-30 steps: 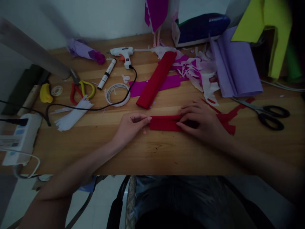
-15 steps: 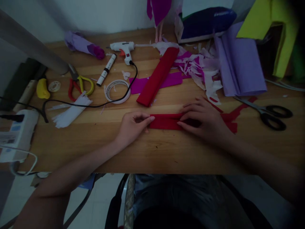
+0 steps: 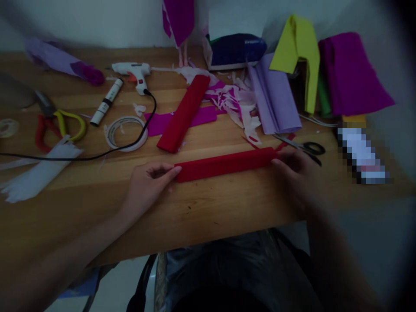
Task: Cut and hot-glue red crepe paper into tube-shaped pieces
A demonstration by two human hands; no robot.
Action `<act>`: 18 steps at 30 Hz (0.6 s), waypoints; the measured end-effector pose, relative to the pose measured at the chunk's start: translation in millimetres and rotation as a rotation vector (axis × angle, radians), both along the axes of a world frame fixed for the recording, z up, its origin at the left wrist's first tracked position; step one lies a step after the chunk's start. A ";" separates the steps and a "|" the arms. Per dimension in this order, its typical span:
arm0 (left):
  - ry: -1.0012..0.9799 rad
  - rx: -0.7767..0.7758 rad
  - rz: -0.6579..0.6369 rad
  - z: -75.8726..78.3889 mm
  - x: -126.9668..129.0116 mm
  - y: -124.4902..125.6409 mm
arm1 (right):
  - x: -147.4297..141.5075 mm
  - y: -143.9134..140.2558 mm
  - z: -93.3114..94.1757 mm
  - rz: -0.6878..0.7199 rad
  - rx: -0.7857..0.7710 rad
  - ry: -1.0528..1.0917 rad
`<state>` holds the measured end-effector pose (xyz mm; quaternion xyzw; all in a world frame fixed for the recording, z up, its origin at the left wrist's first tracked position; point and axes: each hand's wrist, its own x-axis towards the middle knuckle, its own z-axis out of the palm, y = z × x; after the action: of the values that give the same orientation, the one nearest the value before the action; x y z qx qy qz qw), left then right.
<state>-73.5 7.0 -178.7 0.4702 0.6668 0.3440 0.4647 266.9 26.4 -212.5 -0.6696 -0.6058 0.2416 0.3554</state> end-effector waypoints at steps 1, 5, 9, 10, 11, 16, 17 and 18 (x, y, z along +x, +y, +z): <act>0.014 0.000 -0.009 0.2 -0.6 -0.2 | 0.6 0.0 -1.3 0.009 -0.023 0.027; 0.032 0.004 -0.032 1.4 -2.7 -0.6 | -3.2 5.7 2.8 0.010 -0.015 0.107; 0.035 -0.007 -0.031 1.6 -3.0 -0.4 | -8.2 7.5 10.4 -0.016 -0.066 0.201; 0.036 -0.009 -0.033 1.2 -3.0 -0.3 | -9.0 7.2 11.4 -0.026 -0.074 0.212; 0.037 -0.006 -0.036 0.7 -3.1 -0.2 | -9.5 6.9 11.8 -0.033 -0.075 0.217; 0.019 0.010 -0.037 -1.5 -3.0 -0.2 | -7.6 6.1 7.1 -0.049 -0.056 0.253; 0.013 0.012 -0.032 -1.5 -2.7 -0.3 | -6.7 5.9 6.1 -0.051 -0.061 0.262; 0.008 0.015 -0.027 -1.3 -2.4 -0.5 | -5.9 5.6 5.4 -0.049 -0.067 0.268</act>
<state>-75.9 6.5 -180.1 0.4842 0.6595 0.3409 0.4631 261.1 32.1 -207.1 -0.6573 -0.5280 0.3403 0.4164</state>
